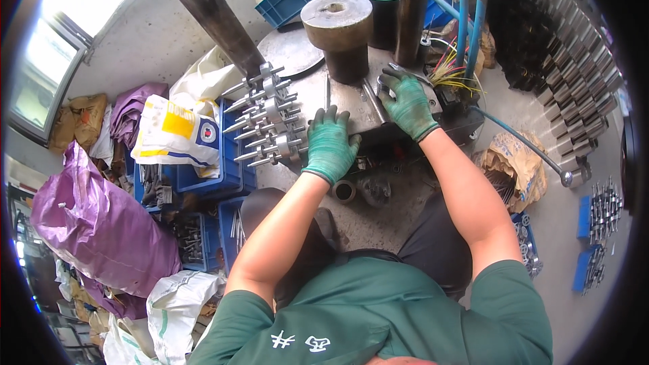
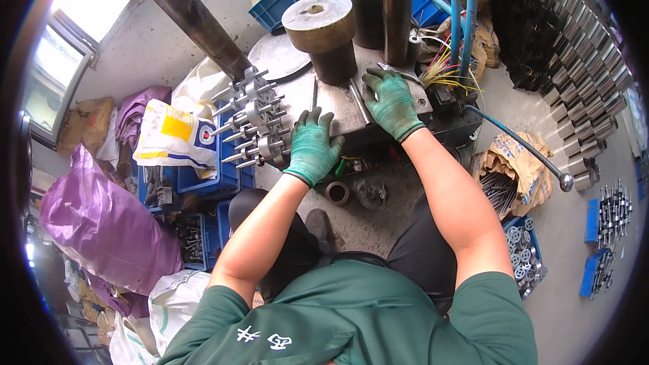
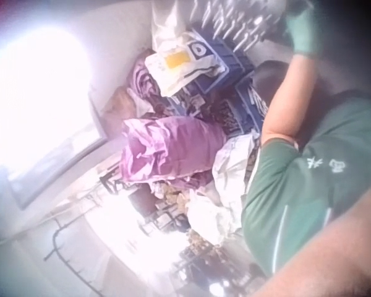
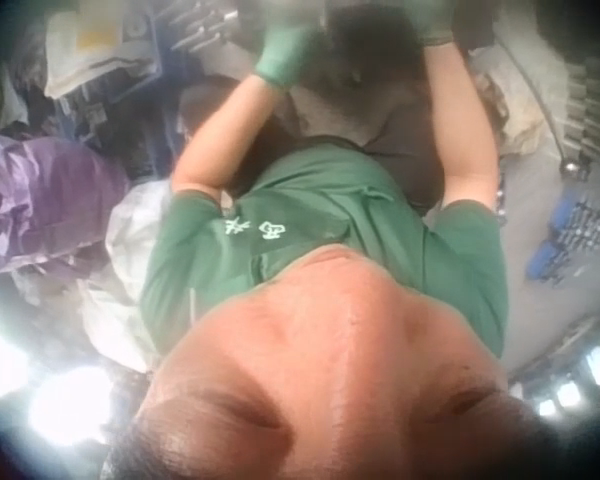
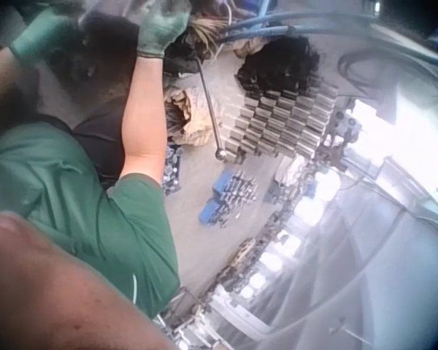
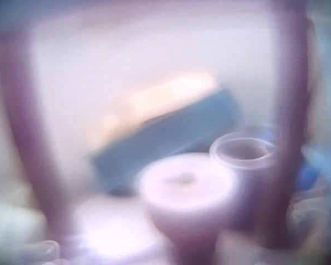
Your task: The person uses a press machine and handheld metal tools to assemble small gear-like components. They pick up parts from nearby bins, place them into the machine's fixture, and use a lever and a metal rod to secure and fit the pieces together.
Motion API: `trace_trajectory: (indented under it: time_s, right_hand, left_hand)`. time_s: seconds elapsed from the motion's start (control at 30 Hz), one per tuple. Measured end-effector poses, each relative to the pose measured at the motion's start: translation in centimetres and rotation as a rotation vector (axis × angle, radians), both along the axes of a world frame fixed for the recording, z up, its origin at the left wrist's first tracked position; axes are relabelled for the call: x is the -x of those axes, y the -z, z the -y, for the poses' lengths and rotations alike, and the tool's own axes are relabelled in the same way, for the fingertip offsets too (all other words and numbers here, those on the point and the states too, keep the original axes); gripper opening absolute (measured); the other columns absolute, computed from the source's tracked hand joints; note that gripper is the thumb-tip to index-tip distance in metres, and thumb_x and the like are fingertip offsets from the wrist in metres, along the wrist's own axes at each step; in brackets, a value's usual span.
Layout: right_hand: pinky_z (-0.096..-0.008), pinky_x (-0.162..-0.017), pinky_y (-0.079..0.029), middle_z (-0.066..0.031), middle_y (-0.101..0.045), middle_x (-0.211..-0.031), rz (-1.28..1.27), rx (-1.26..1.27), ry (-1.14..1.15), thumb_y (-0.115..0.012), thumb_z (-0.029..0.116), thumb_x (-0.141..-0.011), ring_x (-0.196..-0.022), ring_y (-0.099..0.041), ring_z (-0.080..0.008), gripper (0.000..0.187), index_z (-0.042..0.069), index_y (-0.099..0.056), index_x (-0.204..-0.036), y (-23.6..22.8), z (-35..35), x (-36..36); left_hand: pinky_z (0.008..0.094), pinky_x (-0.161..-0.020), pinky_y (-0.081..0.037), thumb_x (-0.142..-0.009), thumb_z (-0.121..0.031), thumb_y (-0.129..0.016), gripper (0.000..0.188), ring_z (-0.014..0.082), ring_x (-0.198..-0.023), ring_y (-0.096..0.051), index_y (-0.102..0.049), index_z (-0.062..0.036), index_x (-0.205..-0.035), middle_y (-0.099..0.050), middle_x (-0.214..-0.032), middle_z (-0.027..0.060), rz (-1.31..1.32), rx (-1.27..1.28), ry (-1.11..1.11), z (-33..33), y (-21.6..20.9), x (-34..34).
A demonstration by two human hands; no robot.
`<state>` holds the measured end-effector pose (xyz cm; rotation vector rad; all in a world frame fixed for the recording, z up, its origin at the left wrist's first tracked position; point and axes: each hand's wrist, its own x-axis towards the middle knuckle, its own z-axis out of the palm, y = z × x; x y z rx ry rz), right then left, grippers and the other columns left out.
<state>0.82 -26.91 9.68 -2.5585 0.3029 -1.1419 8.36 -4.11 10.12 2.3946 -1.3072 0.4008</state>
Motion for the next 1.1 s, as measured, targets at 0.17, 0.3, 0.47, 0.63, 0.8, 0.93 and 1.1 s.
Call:
trace_trajectory:
  time_s: [0.17, 0.3, 0.47, 0.63, 0.8, 0.93, 1.1]
  right_hand:
    - [-0.0449, -0.105, -0.053, -0.0114, -0.074, -0.123, 0.006, -0.041, -0.02, -0.077, 0.006, -0.084, -0.116, -0.066, -0.036, 0.027, 0.006, -0.079, -0.112, 0.0, 0.2, 0.3]
    - [-0.0416, -0.106, -0.051, -0.0113, -0.071, -0.126, -0.045, -0.069, -0.029, -0.078, 0.002, -0.083, -0.12, -0.064, -0.0328, 0.035, 0.006, -0.077, -0.117, 0.1, 0.4, 0.6]
    - [-0.0427, -0.098, -0.054, -0.0104, -0.074, -0.118, 0.077, -0.134, -0.044, -0.078, 0.004, -0.082, -0.11, -0.067, -0.0336, 0.024, 0.006, -0.079, -0.106, -0.3, 0.0, 0.4]
    - [-0.0334, -0.094, -0.056, -0.0126, -0.074, -0.116, 0.263, -0.428, -0.105, -0.076, 0.001, -0.09, -0.106, -0.071, -0.0248, 0.024, 0.0, -0.075, -0.114, -0.9, 0.2, 1.5]
    - [-0.0305, -0.089, -0.062, -0.0122, -0.072, -0.115, 0.216, -1.118, -0.183, -0.06, 0.005, -0.106, -0.104, -0.073, -0.0195, 0.023, -0.003, -0.063, -0.128, -4.8, -2.6, 4.7]
    - [-0.0359, -0.092, -0.063, -0.0149, -0.068, -0.123, 0.159, -1.507, -0.253, -0.054, 0.003, -0.106, -0.107, -0.074, -0.0255, 0.029, -0.006, -0.056, -0.133, -4.4, -4.0, 6.1]
    - [-0.0399, -0.097, -0.062, -0.0176, -0.067, -0.125, 0.0, -1.569, -0.239, -0.053, 0.006, -0.105, -0.109, -0.073, -0.03, 0.048, -0.01, -0.045, -0.15, -5.0, -6.4, 6.7]
  left_hand:
    - [0.0535, -0.1, -0.052, -0.084, -0.019, -0.077, 0.043, 0.0402, -0.113, -0.063, -0.071, -0.0104, -0.126, -0.069, -0.12, 0.0182, -0.134, -0.081, 0.067, 0.4, 0.3, -0.3]
    - [0.0496, -0.093, -0.055, -0.083, -0.009, -0.073, 0.043, 0.0387, -0.107, -0.064, -0.069, -0.0107, -0.125, -0.066, -0.113, 0.0168, -0.221, 0.033, 0.065, 0.1, 0.9, 0.8]
    - [0.0396, -0.081, -0.059, -0.085, 0.002, -0.068, 0.057, 0.0276, -0.093, -0.067, -0.057, -0.0045, -0.14, -0.063, -0.119, 0.0157, -0.405, 0.501, 0.011, -0.3, 1.4, 2.2]
    - [0.0308, -0.075, -0.061, -0.093, 0.006, -0.062, 0.069, 0.0209, -0.089, -0.071, -0.039, 0.0007, -0.158, -0.065, -0.125, 0.0162, -1.669, 0.79, -0.089, -2.3, 0.9, 2.5]
    - [0.0369, -0.088, -0.063, -0.092, 0.003, -0.065, 0.072, 0.0284, -0.103, -0.073, -0.038, 0.0022, -0.159, -0.064, -0.132, 0.0175, -2.089, 0.718, 0.079, -3.3, -0.3, 2.2]
    - [0.0395, -0.093, -0.062, -0.09, 0.002, -0.065, 0.072, 0.0266, -0.106, -0.072, -0.041, -0.0024, -0.158, -0.064, -0.125, 0.0136, -1.989, 0.511, 0.224, -2.8, -2.4, 3.7]
    - [0.0326, -0.087, -0.061, -0.099, -0.007, -0.062, 0.058, 0.0201, -0.102, -0.073, -0.047, -0.0053, -0.155, -0.068, -0.121, 0.011, -1.972, 0.344, 0.441, -2.5, -2.0, 5.0]
